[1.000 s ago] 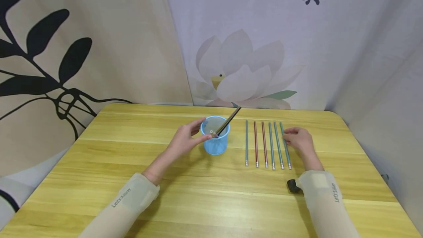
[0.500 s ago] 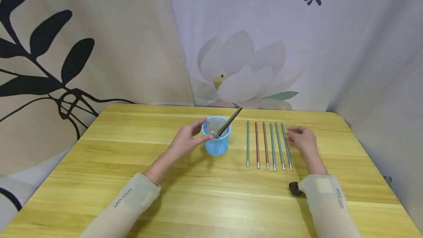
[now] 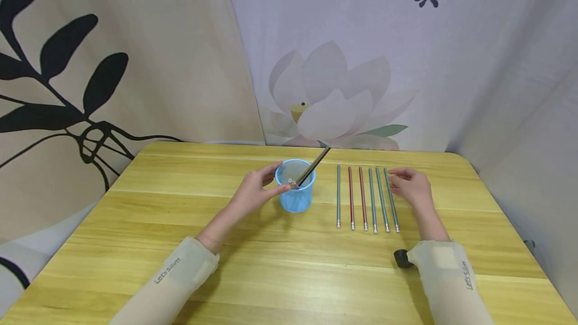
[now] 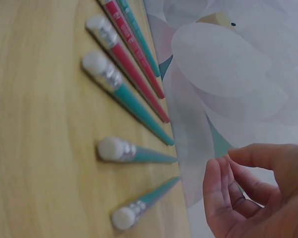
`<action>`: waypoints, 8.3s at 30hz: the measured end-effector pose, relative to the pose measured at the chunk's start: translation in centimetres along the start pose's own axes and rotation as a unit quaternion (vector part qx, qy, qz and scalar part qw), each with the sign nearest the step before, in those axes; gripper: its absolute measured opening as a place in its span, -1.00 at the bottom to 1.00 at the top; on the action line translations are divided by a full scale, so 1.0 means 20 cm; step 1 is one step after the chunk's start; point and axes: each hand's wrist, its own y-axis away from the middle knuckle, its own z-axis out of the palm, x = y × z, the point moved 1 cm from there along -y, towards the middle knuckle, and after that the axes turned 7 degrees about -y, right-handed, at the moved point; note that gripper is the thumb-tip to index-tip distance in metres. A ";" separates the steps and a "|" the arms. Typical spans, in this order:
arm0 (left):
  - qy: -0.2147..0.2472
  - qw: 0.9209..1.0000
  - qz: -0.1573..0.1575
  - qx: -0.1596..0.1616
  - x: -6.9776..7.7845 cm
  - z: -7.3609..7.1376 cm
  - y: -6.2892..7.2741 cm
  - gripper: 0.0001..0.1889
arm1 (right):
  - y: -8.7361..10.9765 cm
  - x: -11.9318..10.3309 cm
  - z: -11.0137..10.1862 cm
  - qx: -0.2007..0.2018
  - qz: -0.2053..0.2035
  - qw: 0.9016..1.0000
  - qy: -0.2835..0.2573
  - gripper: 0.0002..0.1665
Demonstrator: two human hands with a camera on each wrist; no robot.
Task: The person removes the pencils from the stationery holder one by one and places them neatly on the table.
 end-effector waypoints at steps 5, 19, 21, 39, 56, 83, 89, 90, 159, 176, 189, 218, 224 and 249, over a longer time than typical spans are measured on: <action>0.002 1.000 -0.001 -0.001 0.00 0.00 0.00 -0.22 | 0.03 -0.03 0.02 0.001 -0.015 1.000 0.016 -0.47; -0.003 1.000 0.001 0.001 0.00 0.01 0.00 -0.22 | 0.08 -0.15 0.10 -0.018 -0.056 0.998 0.032 -0.47; -0.003 1.000 -0.001 0.001 0.00 0.00 0.00 -0.22 | 0.10 -0.17 0.11 -0.019 -0.063 0.997 0.033 -0.48; 0.001 1.000 0.002 0.001 -0.01 0.01 -0.01 -0.22 | 0.20 -0.34 0.23 -0.058 -0.125 0.990 0.033 -0.53; -0.002 1.000 0.002 0.003 -0.01 0.00 0.00 -0.23 | 0.26 -0.45 0.42 -0.105 -0.163 0.981 0.015 -0.60; -0.001 1.000 0.001 -0.002 0.00 0.00 0.00 -0.22 | 0.31 -0.42 0.70 -0.207 -0.233 0.950 0.021 -0.72; -0.001 1.000 -0.001 0.000 0.00 0.00 0.00 -0.23 | 0.32 -0.42 0.73 -0.225 -0.229 0.947 0.008 -0.72; -0.001 1.000 0.001 0.000 0.00 0.00 0.00 -0.23 | 0.32 -0.42 0.73 -0.225 -0.229 0.947 0.009 -0.72; 0.003 1.000 0.009 0.000 -0.01 0.00 0.01 -0.20 | 0.34 -0.66 0.24 0.035 -0.318 0.909 -0.265 -0.91; 0.002 1.000 0.008 0.004 0.00 0.00 0.01 -0.21 | 0.33 -0.58 0.10 0.091 -0.286 0.906 -0.297 -0.78; 0.002 1.000 0.006 0.005 0.00 0.00 0.01 -0.21 | 0.31 -0.51 0.02 0.132 -0.249 0.919 -0.276 -0.73; -0.006 1.000 0.000 0.004 0.00 0.00 0.01 -0.20 | 0.21 -0.31 -0.10 0.141 -0.178 0.937 -0.266 -0.77; -0.007 1.000 -0.002 0.004 0.00 0.00 0.01 -0.20 | 0.19 -0.27 -0.12 0.147 -0.158 0.945 -0.246 -0.78; -0.003 1.000 -0.004 0.003 0.00 0.01 0.01 -0.20 | 0.09 -0.07 -0.18 0.099 -0.112 0.965 -0.216 -0.82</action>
